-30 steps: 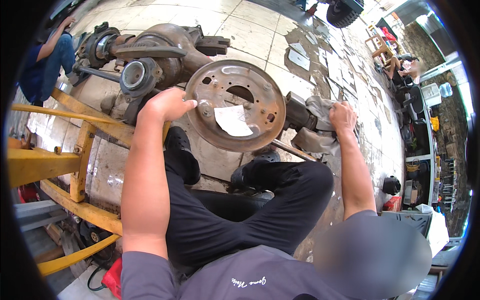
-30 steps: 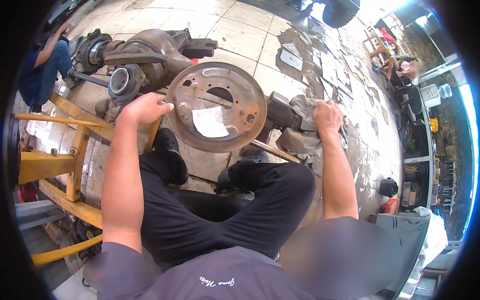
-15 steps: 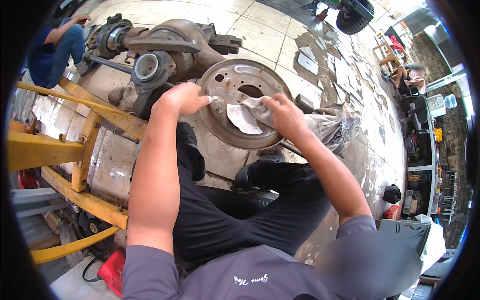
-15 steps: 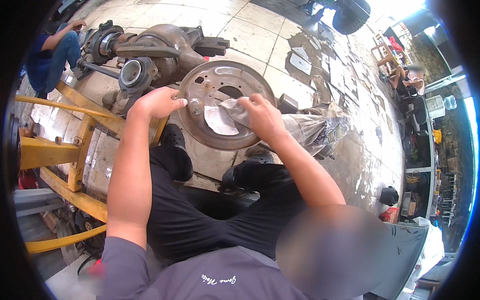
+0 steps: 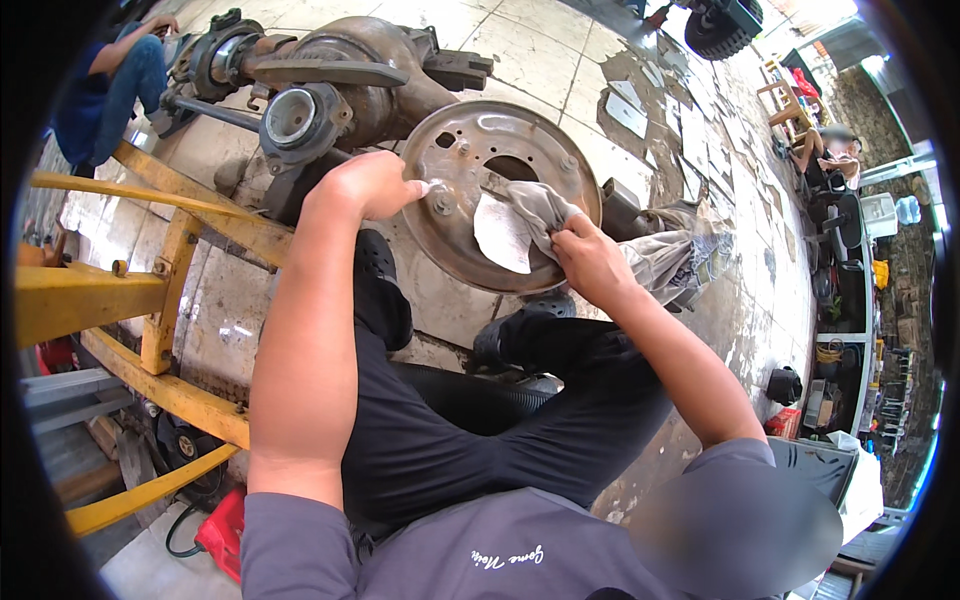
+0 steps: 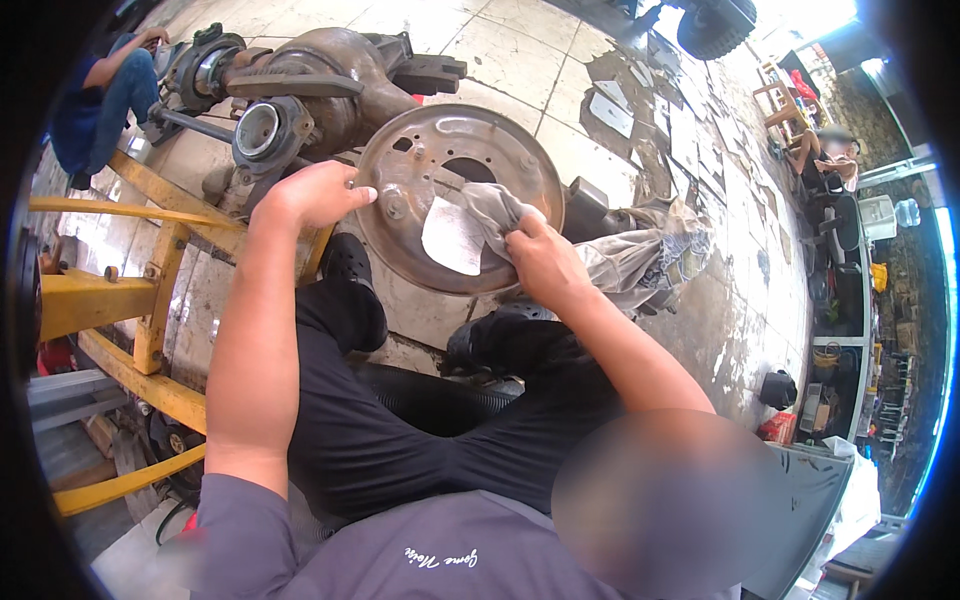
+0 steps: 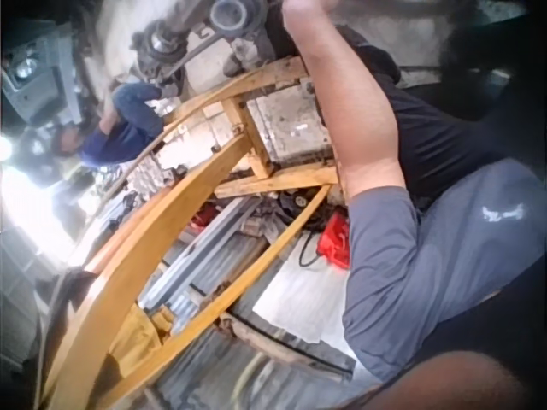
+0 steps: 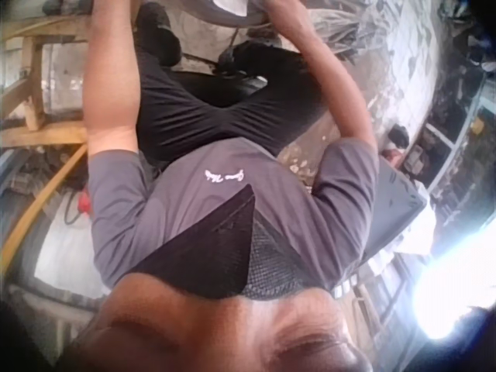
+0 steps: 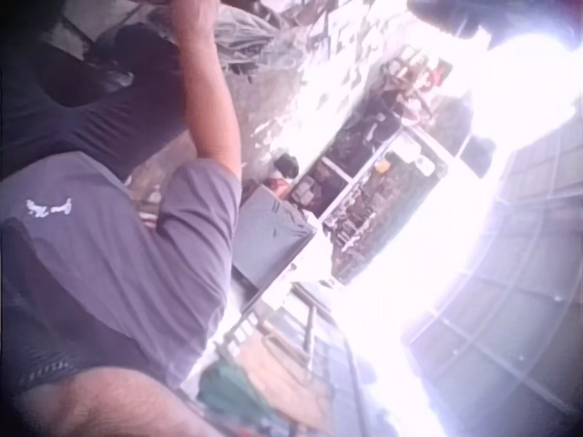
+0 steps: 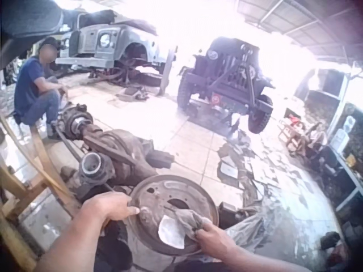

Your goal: The person sands a metal brake drum with sandpaper, rotating it to cover different areas. The person then wipes the drum with a cloth. The task is performed while sitting on the floor in a workshop.

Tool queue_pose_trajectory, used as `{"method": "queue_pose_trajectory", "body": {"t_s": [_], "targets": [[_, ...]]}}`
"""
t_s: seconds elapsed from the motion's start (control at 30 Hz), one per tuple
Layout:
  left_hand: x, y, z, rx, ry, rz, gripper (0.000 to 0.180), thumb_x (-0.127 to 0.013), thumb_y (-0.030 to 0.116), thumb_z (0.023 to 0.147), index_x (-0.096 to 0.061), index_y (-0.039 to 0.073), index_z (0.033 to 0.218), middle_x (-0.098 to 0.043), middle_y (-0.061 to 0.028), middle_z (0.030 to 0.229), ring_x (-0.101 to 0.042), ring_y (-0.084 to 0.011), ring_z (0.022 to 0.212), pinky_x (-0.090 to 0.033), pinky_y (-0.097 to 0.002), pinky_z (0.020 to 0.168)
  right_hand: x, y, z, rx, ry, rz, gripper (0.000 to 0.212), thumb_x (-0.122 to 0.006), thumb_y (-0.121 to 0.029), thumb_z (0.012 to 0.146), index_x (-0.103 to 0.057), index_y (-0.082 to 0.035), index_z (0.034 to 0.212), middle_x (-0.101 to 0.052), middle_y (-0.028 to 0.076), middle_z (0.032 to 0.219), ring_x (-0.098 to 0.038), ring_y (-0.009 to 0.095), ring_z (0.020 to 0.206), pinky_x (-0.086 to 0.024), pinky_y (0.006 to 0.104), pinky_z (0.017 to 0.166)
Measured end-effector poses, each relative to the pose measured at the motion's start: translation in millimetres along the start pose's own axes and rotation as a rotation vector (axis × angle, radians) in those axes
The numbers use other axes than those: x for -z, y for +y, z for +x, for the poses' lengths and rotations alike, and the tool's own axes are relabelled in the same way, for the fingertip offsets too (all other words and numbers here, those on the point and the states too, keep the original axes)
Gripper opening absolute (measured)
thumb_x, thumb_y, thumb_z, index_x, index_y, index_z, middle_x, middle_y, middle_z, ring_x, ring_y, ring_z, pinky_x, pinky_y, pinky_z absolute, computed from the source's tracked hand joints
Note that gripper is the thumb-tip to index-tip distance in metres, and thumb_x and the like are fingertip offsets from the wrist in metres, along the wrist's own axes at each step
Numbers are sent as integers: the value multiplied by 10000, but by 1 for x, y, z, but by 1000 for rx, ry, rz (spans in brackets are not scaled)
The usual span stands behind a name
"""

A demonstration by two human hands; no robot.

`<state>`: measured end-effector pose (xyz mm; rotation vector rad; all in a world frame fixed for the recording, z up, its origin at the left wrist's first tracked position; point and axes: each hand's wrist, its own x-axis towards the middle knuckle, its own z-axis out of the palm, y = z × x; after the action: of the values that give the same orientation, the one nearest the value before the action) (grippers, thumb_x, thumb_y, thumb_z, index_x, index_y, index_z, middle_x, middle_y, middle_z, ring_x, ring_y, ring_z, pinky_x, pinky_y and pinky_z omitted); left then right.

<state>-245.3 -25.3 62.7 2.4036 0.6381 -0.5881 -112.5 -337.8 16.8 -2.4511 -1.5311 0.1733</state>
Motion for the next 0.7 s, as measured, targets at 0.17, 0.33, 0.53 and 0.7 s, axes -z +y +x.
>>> {"method": "queue_pose_trajectory", "body": {"t_s": [0.17,0.33,0.53,0.7], "targets": [[0,-6,1,-5,19,0,529,-570,411,982,-618,-24,1280,-639,-238,1267,-610,-362,1184,-467,-429,1015,7,7,-1,-39,37,30,105,-638,-112,890,-655,-31,954,-602,181,985,-641,412,870,-537,488,768],[-3,-7,-4,-24,37,-48,544,-562,428,984,-643,-49,1234,-627,-247,1277,-601,-368,1192,-465,-439,1019,4,39,10,-303,120,-54,148,-578,-123,887,-629,0,952,-614,253,1035,-626,463,958,-513,536,859],[4,-9,-6,-21,34,-25,541,-568,411,983,-620,-52,1257,-631,-245,1273,-603,-360,1196,-465,-429,1020,34,30,42,-643,238,337,213,-647,-161,876,-708,-46,1045,-690,233,1017,-644,380,1036,-500,441,926],[10,4,-6,1,4,-23,549,-583,370,978,-559,-30,1353,-608,-235,1328,-583,-352,1236,-443,-401,1055,1,12,40,55,84,84,271,-656,-163,912,-675,-112,1177,-613,160,1178,-623,375,1059,-507,440,916]]}}
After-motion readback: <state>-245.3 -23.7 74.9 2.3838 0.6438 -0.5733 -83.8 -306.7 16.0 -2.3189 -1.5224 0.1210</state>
